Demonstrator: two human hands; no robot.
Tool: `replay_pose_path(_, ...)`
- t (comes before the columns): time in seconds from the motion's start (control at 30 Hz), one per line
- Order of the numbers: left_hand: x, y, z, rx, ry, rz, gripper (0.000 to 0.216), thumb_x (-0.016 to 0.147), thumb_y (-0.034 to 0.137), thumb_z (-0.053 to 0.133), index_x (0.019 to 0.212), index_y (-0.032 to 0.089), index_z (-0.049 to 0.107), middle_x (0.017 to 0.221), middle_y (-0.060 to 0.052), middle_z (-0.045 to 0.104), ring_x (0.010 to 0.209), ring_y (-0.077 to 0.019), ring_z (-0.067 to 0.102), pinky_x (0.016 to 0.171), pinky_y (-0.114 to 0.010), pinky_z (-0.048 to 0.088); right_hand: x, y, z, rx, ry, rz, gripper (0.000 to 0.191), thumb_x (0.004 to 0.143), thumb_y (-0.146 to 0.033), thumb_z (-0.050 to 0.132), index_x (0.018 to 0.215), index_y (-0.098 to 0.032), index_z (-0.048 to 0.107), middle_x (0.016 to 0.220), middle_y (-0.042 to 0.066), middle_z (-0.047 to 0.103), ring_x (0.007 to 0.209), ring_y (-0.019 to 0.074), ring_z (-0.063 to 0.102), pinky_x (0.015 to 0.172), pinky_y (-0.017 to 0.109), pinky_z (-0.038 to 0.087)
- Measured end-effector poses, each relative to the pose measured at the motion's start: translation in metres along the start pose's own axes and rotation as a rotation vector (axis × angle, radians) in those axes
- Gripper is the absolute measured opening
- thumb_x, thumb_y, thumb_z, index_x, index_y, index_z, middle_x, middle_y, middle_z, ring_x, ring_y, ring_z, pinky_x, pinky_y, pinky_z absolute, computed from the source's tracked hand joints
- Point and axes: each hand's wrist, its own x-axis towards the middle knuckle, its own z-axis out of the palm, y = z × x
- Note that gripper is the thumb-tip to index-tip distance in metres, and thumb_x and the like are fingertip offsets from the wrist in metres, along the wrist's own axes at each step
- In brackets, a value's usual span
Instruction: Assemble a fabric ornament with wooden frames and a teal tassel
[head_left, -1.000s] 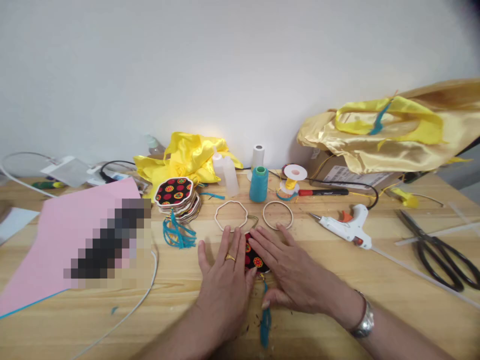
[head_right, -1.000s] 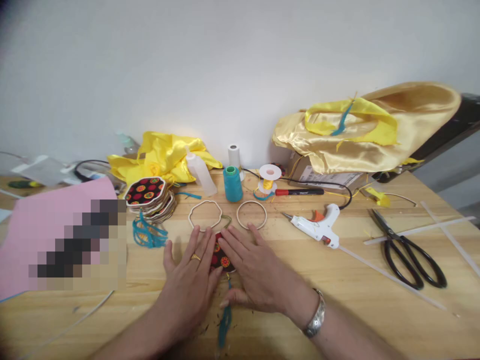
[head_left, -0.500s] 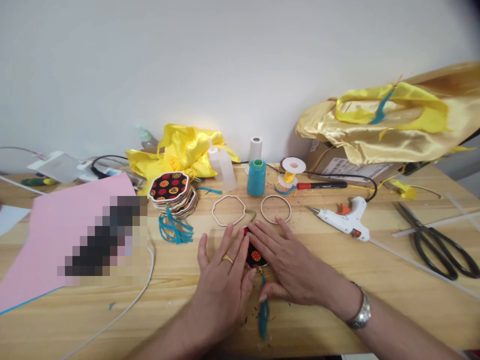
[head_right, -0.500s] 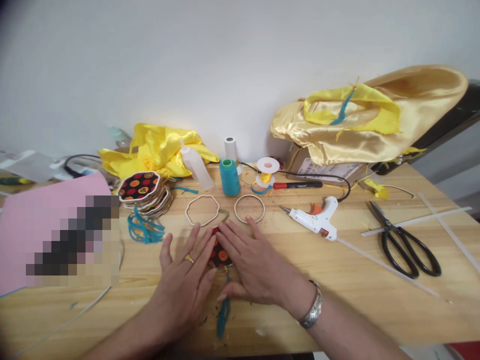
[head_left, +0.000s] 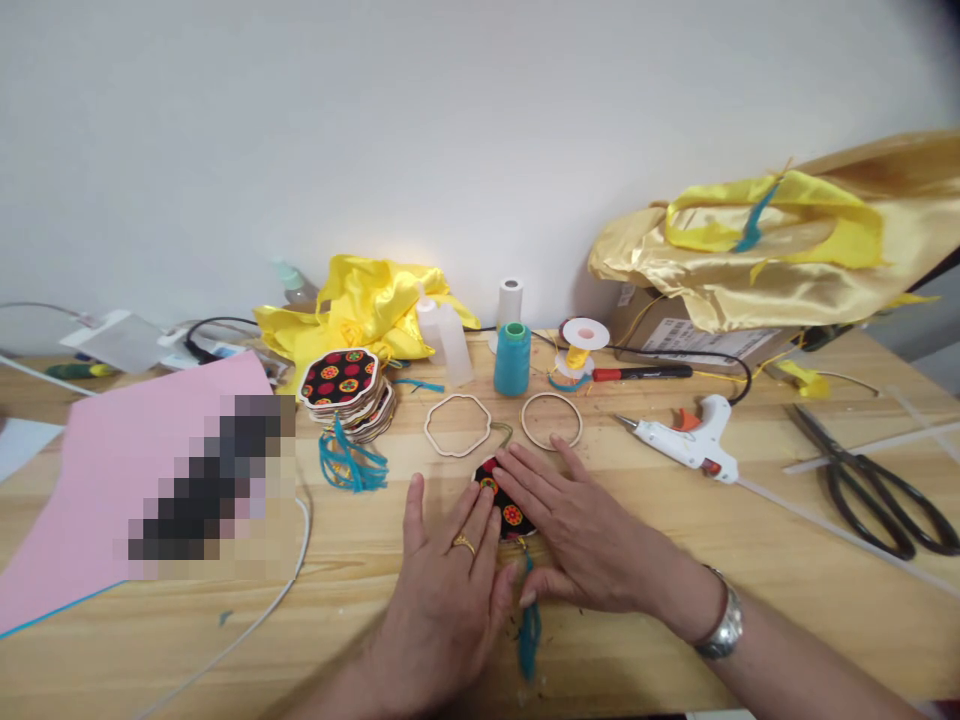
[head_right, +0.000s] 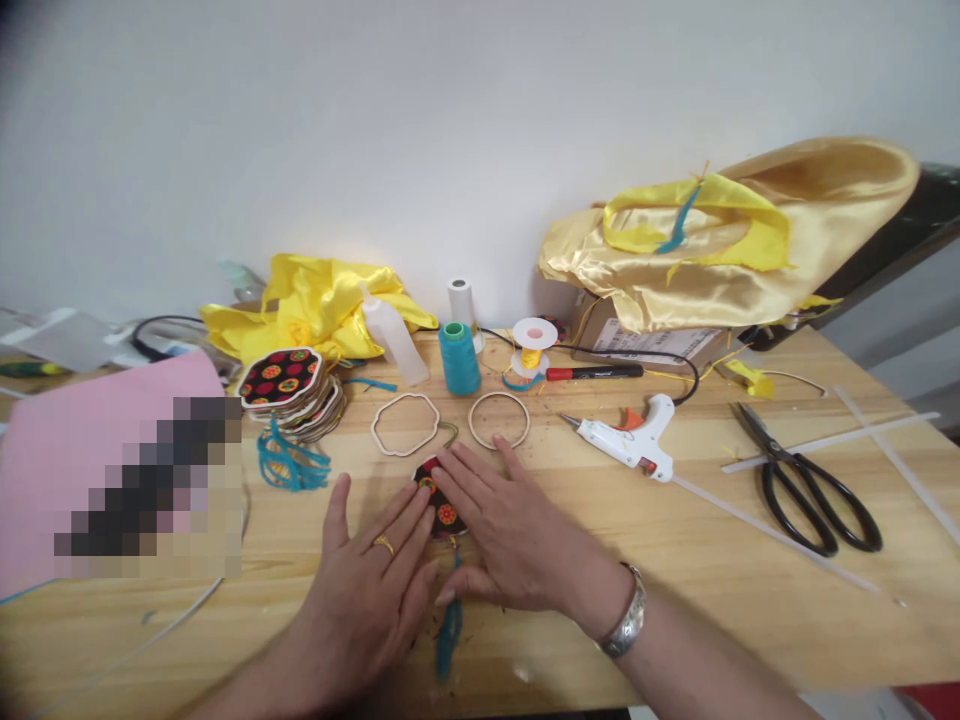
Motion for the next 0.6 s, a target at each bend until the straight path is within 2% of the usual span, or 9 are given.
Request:
replay_pose_path(0.13, 0.002, -0.002, 0.002, -0.055, 0.033, -0.05, 0.028, 0.088, 0.028, 0.048, 0.099, 0.014, 0.069, 0.113, -0.013, 0.068, 0.111, -0.0281, 0.059, 0.109, -0.062, 0.001, -0.003, 0.005, -0.006, 0.041, 0.056, -0.011, 0.093, 0.081, -0.072, 0.026, 0.147, -0.009, 0.01, 0.153, 0.015, 0.012, 0.141, 0.0265, 0.006, 0.113, 0.054, 0.003)
replay_pose_path(0.27, 0.004, -0.004, -0.001, -0.112, 0.047, -0.122, 0.024, 0.086, 0.03, 0.052, 0.101, 0.02, 0.068, 0.117, -0.009, 0.067, 0.116, -0.0284, 0.055, 0.109, -0.06, 0.006, -0.006, 0.017, -0.014, 0.128, 0.297, 0.07, 0.088, 0.086, -0.068, 0.015, 0.147, -0.006, 0.002, 0.154, 0.017, 0.007, 0.142, 0.0254, 0.003, 0.114, 0.051, 0.008)
replay_pose_path(0.3, 0.005, -0.005, -0.002, -0.107, 0.053, -0.135, 0.026, 0.086, 0.03, 0.052, 0.104, 0.019, 0.068, 0.121, -0.009, 0.065, 0.119, -0.0297, 0.052, 0.108, -0.059, 0.008, -0.007, 0.02, -0.014, 0.129, 0.317, 0.086, 0.085, 0.087, -0.066, 0.015, 0.147, -0.007, 0.003, 0.154, 0.016, 0.008, 0.142, 0.0249, 0.003, 0.114, 0.051, 0.008)
replay_pose_path(0.33, 0.005, -0.005, -0.003, -0.093, 0.062, -0.134, 0.028, 0.086, 0.03, 0.052, 0.107, 0.018, 0.066, 0.125, -0.011, 0.062, 0.123, -0.0309, 0.049, 0.108, -0.059, 0.01, -0.007, 0.021, -0.014, 0.113, 0.299, 0.087, 0.083, 0.088, -0.065, 0.016, 0.147, -0.008, 0.005, 0.154, 0.015, 0.01, 0.142, 0.0248, 0.004, 0.114, 0.051, 0.008)
replay_pose_path(0.47, 0.007, -0.006, -0.002, -0.036, 0.058, -0.082, 0.039, 0.087, 0.027, 0.049, 0.122, 0.011, 0.057, 0.134, -0.014, 0.053, 0.129, -0.0312, 0.04, 0.109, -0.057, 0.009, -0.007, 0.014, -0.009, -0.006, 0.07, 0.018, 0.088, 0.083, -0.068, 0.03, 0.147, -0.011, 0.009, 0.153, 0.014, 0.015, 0.141, 0.0263, 0.007, 0.113, 0.055, 0.004)
replay_pose_path(0.6, 0.006, -0.005, 0.003, 0.048, -0.054, -0.067, 0.051, 0.086, 0.034, 0.048, 0.129, 0.006, 0.05, 0.14, -0.014, 0.046, 0.133, -0.0317, 0.035, 0.11, -0.055, 0.003, -0.005, 0.004, -0.004, -0.032, 0.037, -0.011, 0.093, 0.08, -0.073, 0.028, 0.146, -0.01, 0.012, 0.152, 0.015, 0.017, 0.141, 0.027, 0.01, 0.112, 0.056, 0.004)
